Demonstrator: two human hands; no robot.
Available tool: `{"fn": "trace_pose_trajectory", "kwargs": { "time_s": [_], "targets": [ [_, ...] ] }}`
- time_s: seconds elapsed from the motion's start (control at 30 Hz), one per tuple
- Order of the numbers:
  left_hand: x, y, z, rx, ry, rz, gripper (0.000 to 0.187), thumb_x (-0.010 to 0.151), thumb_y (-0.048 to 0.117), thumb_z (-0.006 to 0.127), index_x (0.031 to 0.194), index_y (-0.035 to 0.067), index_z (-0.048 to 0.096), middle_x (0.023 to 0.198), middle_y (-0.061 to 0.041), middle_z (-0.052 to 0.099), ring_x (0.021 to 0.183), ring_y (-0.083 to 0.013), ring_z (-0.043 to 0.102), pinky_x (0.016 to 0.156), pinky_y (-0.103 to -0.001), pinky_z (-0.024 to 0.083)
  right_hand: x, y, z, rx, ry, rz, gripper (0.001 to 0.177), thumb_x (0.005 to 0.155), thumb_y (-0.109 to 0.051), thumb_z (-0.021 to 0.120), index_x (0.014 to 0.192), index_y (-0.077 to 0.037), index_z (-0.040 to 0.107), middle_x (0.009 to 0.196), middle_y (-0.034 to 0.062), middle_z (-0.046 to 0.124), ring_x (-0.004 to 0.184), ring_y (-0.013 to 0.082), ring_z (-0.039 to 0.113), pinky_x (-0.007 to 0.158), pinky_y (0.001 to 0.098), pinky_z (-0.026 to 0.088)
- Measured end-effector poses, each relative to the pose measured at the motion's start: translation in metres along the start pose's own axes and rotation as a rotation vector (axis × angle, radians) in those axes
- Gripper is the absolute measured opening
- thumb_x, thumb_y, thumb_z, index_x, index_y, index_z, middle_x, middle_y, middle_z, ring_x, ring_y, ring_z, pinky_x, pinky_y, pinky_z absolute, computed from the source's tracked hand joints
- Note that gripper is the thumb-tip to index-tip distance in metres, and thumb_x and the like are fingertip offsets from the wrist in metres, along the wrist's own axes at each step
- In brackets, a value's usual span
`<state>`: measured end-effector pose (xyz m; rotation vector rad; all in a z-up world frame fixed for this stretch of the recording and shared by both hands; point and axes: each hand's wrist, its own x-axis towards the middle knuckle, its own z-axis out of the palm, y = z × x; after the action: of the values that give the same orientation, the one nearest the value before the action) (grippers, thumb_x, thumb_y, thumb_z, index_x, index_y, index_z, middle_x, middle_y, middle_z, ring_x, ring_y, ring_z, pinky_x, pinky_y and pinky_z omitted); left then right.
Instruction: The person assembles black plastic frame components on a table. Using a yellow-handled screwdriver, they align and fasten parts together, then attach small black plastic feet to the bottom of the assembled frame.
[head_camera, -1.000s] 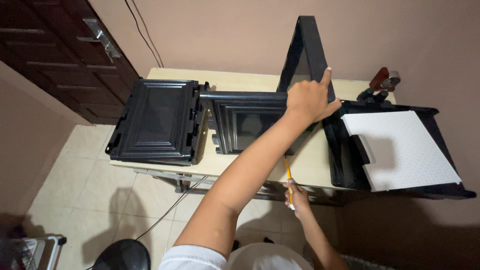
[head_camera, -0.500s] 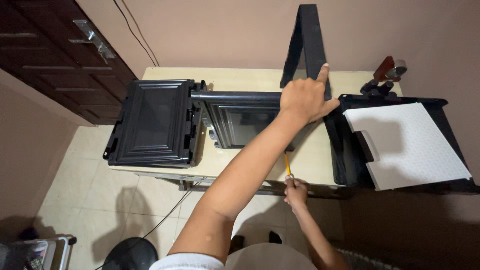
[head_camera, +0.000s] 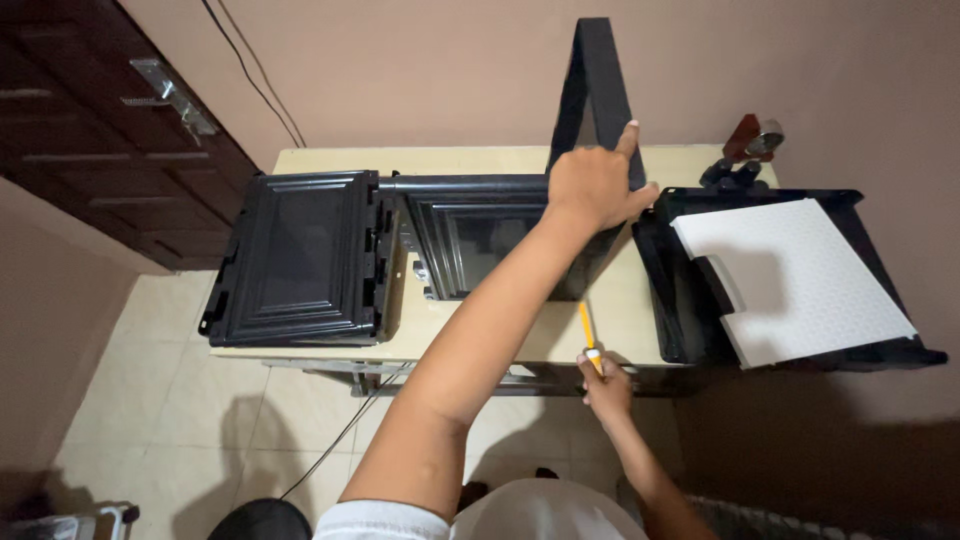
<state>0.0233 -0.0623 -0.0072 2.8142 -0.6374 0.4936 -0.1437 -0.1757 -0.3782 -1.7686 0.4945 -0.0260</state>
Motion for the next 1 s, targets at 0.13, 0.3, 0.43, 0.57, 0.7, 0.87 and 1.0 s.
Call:
{"fn": "trace_pose_trajectory", "kwargs": {
  "time_s": [0.13, 0.3, 0.43, 0.57, 0.7, 0.87, 1.0],
  "targets": [
    [-0.007, 0.004, -0.028, -0.099, -0.310, -0.092, 0.118, 0.082, 0.081, 0.053, 0.165, 0.006, 0.014, 0.093, -0.015, 0.077, 0.090, -0.0304, 0.075, 0.080, -0.042, 0.060, -0.001, -0.035, -0.001, 0.183, 0.126, -0.161, 0.027, 0.090, -0.023, 0.080, 0.093, -0.002, 0.064, 0.072, 0.0020, 0.060, 0.055, 0.0097, 0.056, 0.048, 0.0275, 0.050],
    [-0.067, -0.036, -0.038, -0.062, 0.688, 0.038, 0.102, 0.091, 0.067, 0.066, 0.163, 0.007, 0.026, 0.156, -0.019, 0.051, 0.139, -0.0388, 0.052, 0.118, -0.056, 0.033, 0.034, -0.105, -0.003, 0.505, 0.076, -0.258, 0.026, 0.088, -0.012, 0.076, 0.111, -0.006, 0.065, 0.093, -0.0003, 0.069, 0.060, 0.0072, 0.057, 0.053, 0.0246, 0.050],
    [-0.134, -0.107, 0.000, -0.228, 1.078, -0.297, 0.095, 0.093, 0.043, 0.073, 0.158, -0.008, 0.025, 0.157, -0.029, 0.042, 0.147, -0.0441, 0.039, 0.124, -0.051, 0.028, 0.061, -0.137, -0.003, 0.601, 0.041, -0.254, 0.031, 0.088, -0.011, 0.073, 0.118, -0.006, 0.066, 0.104, -0.0029, 0.074, 0.058, 0.0080, 0.058, 0.052, 0.0250, 0.050],
    [-0.181, -0.167, 0.066, -0.508, 0.801, -0.442, 0.104, 0.092, 0.038, 0.080, 0.161, -0.010, 0.019, 0.159, -0.034, 0.037, 0.145, -0.0448, 0.040, 0.120, -0.048, 0.029, 0.079, -0.140, 0.003, 0.586, -0.016, -0.183, 0.028, 0.091, -0.013, 0.077, 0.116, -0.002, 0.069, 0.087, 0.0035, 0.067, 0.056, 0.0111, 0.056, 0.053, 0.0269, 0.050],
    [-0.199, -0.194, 0.118, -0.951, 0.486, -0.579, 0.066, 0.087, 0.032, 0.078, 0.139, 0.001, 0.052, 0.119, -0.016, 0.071, 0.098, -0.0236, 0.064, 0.085, -0.034, 0.050, 0.085, -0.145, 0.006, 0.608, -0.019, -0.170, 0.022, 0.093, -0.016, 0.078, 0.108, -0.004, 0.068, 0.079, 0.0030, 0.062, 0.055, 0.0119, 0.057, 0.053, 0.0268, 0.049],
    [-0.201, -0.210, 0.127, -0.971, 0.435, -0.452, 0.042, 0.092, 0.028, 0.079, 0.121, 0.000, 0.067, 0.104, -0.011, 0.077, 0.081, -0.0139, 0.064, 0.071, -0.027, 0.051, 0.087, -0.161, 0.010, 0.555, -0.002, -0.195, 0.019, 0.092, -0.018, 0.077, 0.100, -0.010, 0.062, 0.081, -0.0017, 0.062, 0.057, 0.0097, 0.057, 0.053, 0.0254, 0.049],
    [-0.202, -0.200, 0.114, -0.927, 0.529, -0.397, 0.043, 0.094, 0.028, 0.079, 0.123, -0.001, 0.066, 0.104, -0.011, 0.075, 0.086, -0.0144, 0.064, 0.076, -0.029, 0.051, 0.088, -0.163, 0.008, 0.584, -0.027, -0.223, 0.020, 0.090, -0.016, 0.078, 0.102, -0.012, 0.062, 0.076, -0.0021, 0.059, 0.056, 0.0090, 0.058, 0.053, 0.0245, 0.049]
  ]
}}
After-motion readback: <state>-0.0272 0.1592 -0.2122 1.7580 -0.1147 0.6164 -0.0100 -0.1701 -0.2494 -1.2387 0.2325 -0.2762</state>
